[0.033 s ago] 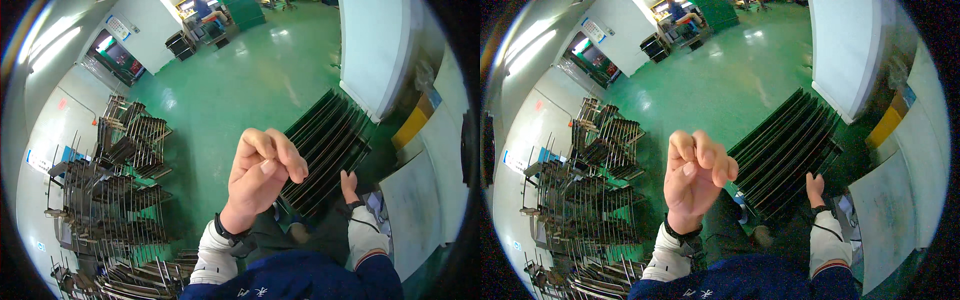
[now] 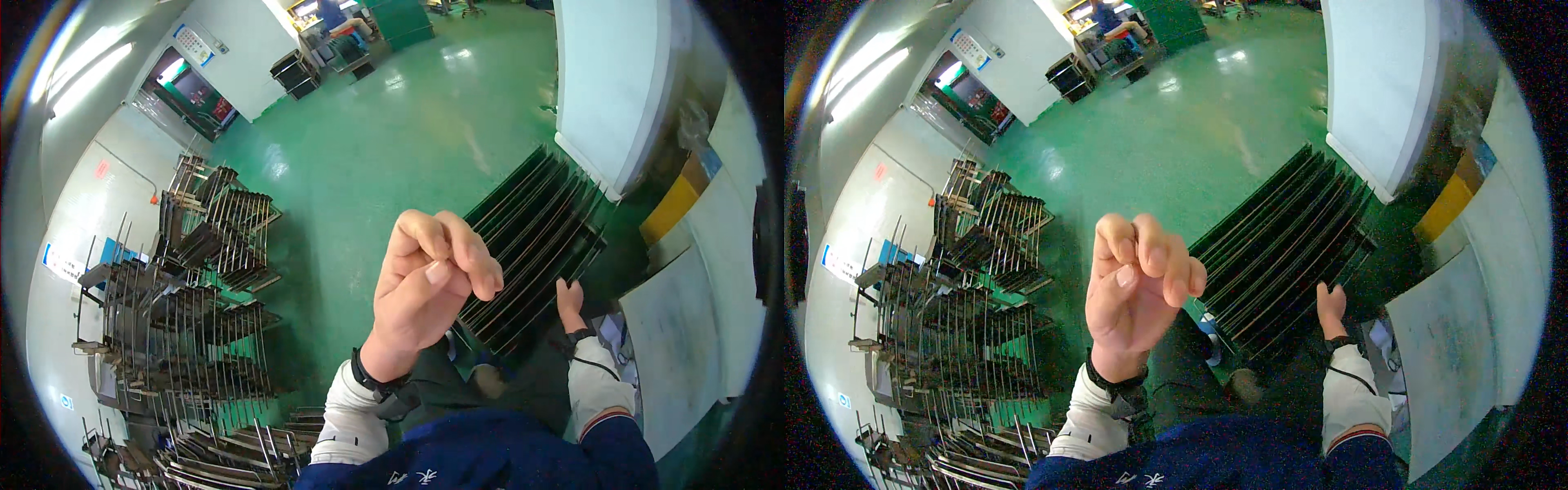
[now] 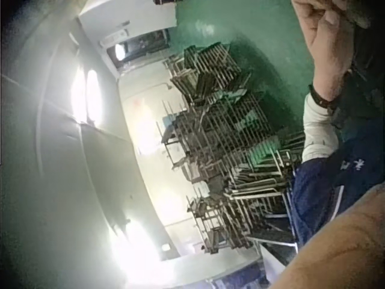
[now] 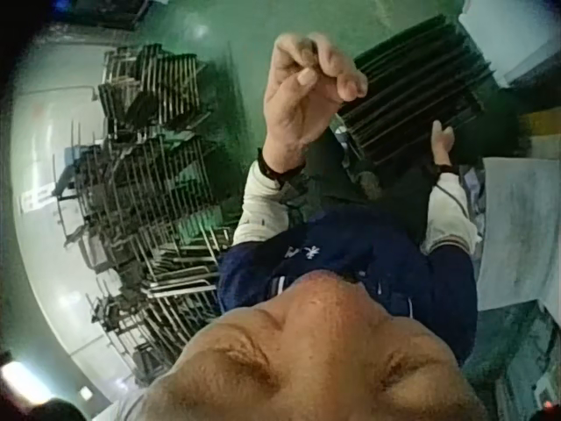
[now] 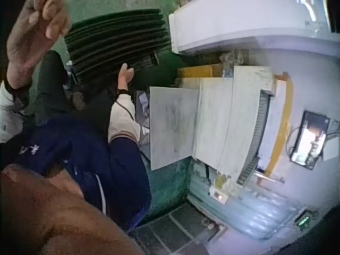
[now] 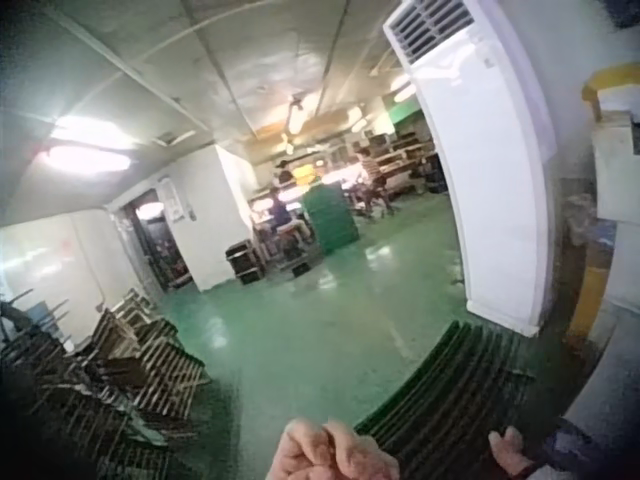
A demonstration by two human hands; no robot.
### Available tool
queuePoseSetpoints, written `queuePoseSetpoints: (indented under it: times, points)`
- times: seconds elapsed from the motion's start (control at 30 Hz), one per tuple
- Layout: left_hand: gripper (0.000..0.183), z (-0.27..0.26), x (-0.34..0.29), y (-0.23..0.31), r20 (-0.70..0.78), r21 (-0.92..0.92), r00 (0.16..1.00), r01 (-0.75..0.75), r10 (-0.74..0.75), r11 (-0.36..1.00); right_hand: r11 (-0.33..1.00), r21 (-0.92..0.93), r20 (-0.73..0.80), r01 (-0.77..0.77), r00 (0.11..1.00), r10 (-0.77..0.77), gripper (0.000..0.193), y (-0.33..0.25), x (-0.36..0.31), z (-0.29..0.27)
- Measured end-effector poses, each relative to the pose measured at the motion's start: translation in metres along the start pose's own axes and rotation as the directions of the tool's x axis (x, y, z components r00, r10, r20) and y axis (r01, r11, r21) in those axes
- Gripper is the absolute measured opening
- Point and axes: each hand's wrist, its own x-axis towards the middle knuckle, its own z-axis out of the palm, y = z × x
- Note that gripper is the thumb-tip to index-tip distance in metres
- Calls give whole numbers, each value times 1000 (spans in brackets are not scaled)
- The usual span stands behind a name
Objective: Feeding thin blue and green panels into an industrial machine and organizing storage racks.
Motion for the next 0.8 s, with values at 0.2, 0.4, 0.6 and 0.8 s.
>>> queuePoseSetpoints:
  times: [0.2, 0.4, 0.6, 0.8]
  points:
    - [13, -2, 1, -2, 40, -104, 999, 13, -9, 995, 1000, -6, -65, 19, 998, -19, 62, 7, 3, 4]
    - [12, -2, -1, -3, 83, -195, 996, 51, -35, 980, 999, -39, -39, 14, 999, -16, 63, -11, -5, -4]
    - [12, -1, -1, -7, 163, -212, 986, 72, -37, 975, 998, -21, -63, 53, 997, -54, 60, 3, 3, 0]
    - [14, -2, -3, -6, 227, -239, 973, 97, -42, 966, 998, -24, -68, 50, 996, -51, 54, 0, -2, 3]
